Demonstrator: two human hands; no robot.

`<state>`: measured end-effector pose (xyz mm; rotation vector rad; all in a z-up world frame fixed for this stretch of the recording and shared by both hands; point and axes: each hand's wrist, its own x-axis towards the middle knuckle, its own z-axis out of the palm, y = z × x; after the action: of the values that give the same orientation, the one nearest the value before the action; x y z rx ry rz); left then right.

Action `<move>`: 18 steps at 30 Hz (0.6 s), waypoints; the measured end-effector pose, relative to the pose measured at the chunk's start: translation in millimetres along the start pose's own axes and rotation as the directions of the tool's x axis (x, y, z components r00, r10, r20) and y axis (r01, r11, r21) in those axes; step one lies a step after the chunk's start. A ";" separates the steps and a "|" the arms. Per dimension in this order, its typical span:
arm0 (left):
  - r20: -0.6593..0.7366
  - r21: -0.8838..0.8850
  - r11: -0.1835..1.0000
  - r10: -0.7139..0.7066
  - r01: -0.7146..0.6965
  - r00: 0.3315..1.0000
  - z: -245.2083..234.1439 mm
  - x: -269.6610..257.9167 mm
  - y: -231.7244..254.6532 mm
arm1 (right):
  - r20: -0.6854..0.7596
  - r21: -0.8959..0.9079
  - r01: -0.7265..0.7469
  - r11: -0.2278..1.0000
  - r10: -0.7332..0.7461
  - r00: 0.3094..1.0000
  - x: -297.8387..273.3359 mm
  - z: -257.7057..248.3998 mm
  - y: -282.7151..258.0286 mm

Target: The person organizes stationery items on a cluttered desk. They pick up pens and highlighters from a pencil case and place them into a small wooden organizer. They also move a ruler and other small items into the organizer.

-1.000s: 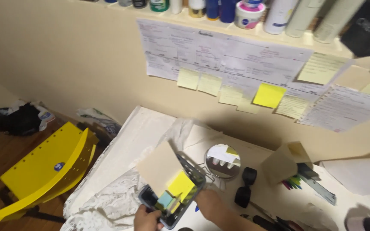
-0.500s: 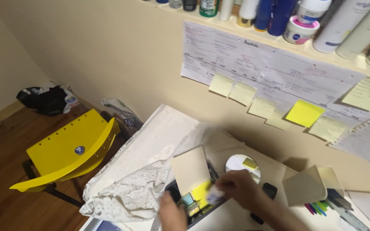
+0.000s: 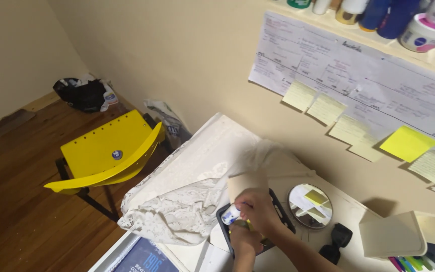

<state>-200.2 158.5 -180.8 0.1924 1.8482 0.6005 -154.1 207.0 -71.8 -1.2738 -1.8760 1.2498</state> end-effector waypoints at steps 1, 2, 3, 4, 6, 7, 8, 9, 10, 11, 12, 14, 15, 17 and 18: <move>-0.002 -0.004 1.000 -0.001 0.001 1.000 2.6 4.0 -2.4 | 0.004 -0.001 0.002 1.000 -0.002 1.000 0.3 0.4 1.0; 0.034 0.379 0.919 0.102 -0.107 0.994 5.4 7.8 -4.7 | -0.008 -0.007 -0.022 1.000 0.022 1.000 0.6 0.5 2.1; 0.105 0.698 0.687 0.182 -0.202 0.978 8.0 11.4 -8.2 | -0.021 -0.012 -0.048 0.999 0.048 0.999 -0.1 1.0 3.4; 0.102 0.696 0.690 0.180 -0.199 0.978 14.5 22.9 -15.7 | -0.017 -0.012 -0.047 0.999 0.047 0.999 0.0 2.4 1.5; -0.024 0.455 0.862 0.264 -0.225 0.964 29.6 44.8 -31.3 | 0.001 -0.098 -0.025 0.995 0.026 1.000 -1.1 3.2 -1.3; -0.023 0.454 0.862 0.263 -0.224 0.965 33.5 53.8 -35.0 | 0.001 -0.099 -0.027 0.995 0.027 1.000 -0.5 5.1 0.3; 0.089 0.664 0.664 0.387 -0.344 0.918 37.6 62.5 -38.6 | 0.028 -0.175 0.099 0.980 -0.096 0.995 0.1 6.7 1.9; 0.229 0.807 0.399 0.469 -0.435 0.853 41.5 71.5 -41.6 | 0.063 -0.246 0.224 0.943 -0.215 0.975 1.1 8.2 3.4; 0.229 0.807 0.399 0.468 -0.436 0.853 43.8 72.4 -59.6 | 0.062 -0.246 0.223 0.943 -0.215 0.975 4.8 12.4 16.6; 0.221 0.795 0.425 0.461 -0.433 0.859 44.1 72.5 -78.2 | 0.087 -0.305 0.261 0.916 -0.247 0.965 8.1 16.4 30.0; 0.213 0.783 0.451 0.454 -0.429 0.865 43.2 71.5 -97.4 | 0.114 -0.363 0.299 0.883 -0.276 0.954 11.3 20.2 43.5; 0.201 0.755 0.500 0.439 -0.424 0.875 51.6 83.9 -129.0 | 0.196 -0.478 0.321 0.818 -0.257 0.946 6.7 23.2 40.4; 0.196 0.740 0.523 0.433 -0.422 0.880 58.1 86.5 -147.1 | 0.276 -0.579 0.350 0.736 -0.226 0.934 5.0 24.0 38.7; 0.185 0.710 0.568 0.420 -0.416 0.888 57.3 80.9 -160.1 | 0.174 -0.435 -0.014 0.900 0.100 0.980 -8.1 19.2 -17.3; 0.180 0.694 0.590 0.413 -0.412 0.893 56.3 77.9 -167.8 | 0.140 -0.237 -0.390 0.890 0.428 0.893 -14.6 17.5 -45.4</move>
<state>-150.0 64.3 -342.0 1.1898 1.9643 0.1297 -181.0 181.3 -37.1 -1.7926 -1.9695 1.4623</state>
